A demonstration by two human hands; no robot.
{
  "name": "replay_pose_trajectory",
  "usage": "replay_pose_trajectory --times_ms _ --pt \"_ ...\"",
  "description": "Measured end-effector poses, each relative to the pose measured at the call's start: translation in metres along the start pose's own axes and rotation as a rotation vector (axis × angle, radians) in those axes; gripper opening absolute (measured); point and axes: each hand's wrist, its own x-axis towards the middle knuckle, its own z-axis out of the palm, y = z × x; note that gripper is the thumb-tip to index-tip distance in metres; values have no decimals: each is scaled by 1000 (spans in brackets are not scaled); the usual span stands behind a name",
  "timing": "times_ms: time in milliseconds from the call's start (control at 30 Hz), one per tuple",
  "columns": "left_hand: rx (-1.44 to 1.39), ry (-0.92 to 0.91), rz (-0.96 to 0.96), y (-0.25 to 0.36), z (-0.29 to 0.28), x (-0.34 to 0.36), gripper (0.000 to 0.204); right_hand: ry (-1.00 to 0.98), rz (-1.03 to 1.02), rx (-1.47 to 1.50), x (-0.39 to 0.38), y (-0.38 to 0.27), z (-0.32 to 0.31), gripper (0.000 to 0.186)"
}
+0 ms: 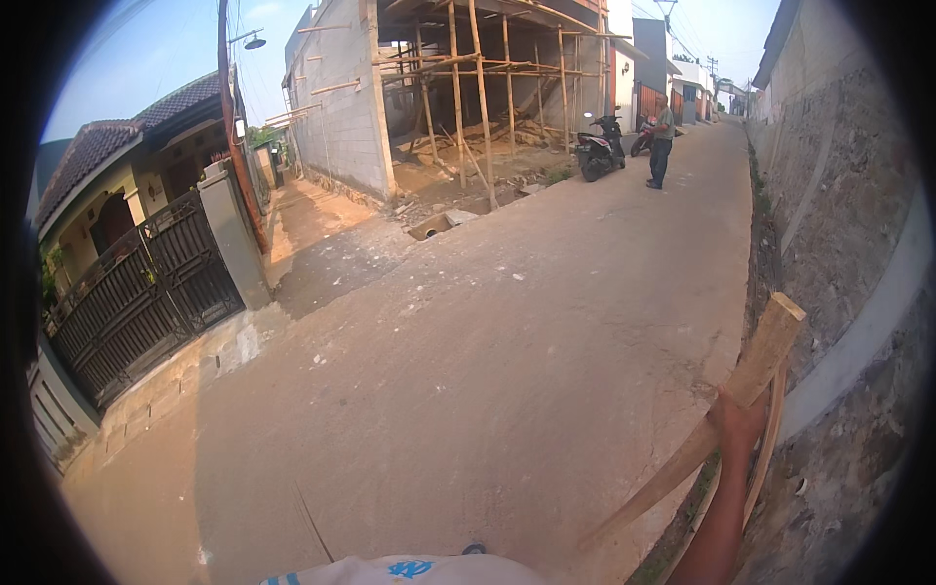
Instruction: The person measures a wooden plank with a tape measure, marks the cut line, and saws the plank to length using a hand saw. The cut piece is then carried away.
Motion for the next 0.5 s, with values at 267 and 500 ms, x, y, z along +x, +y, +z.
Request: replay_pose_trajectory --times_ms 267,500 --pt "-12 357 416 209 -259 135 38 79 73 76 28 59 -5 79" --pt "-202 481 288 364 -380 166 35 -83 375 -31 8 144 29 78"
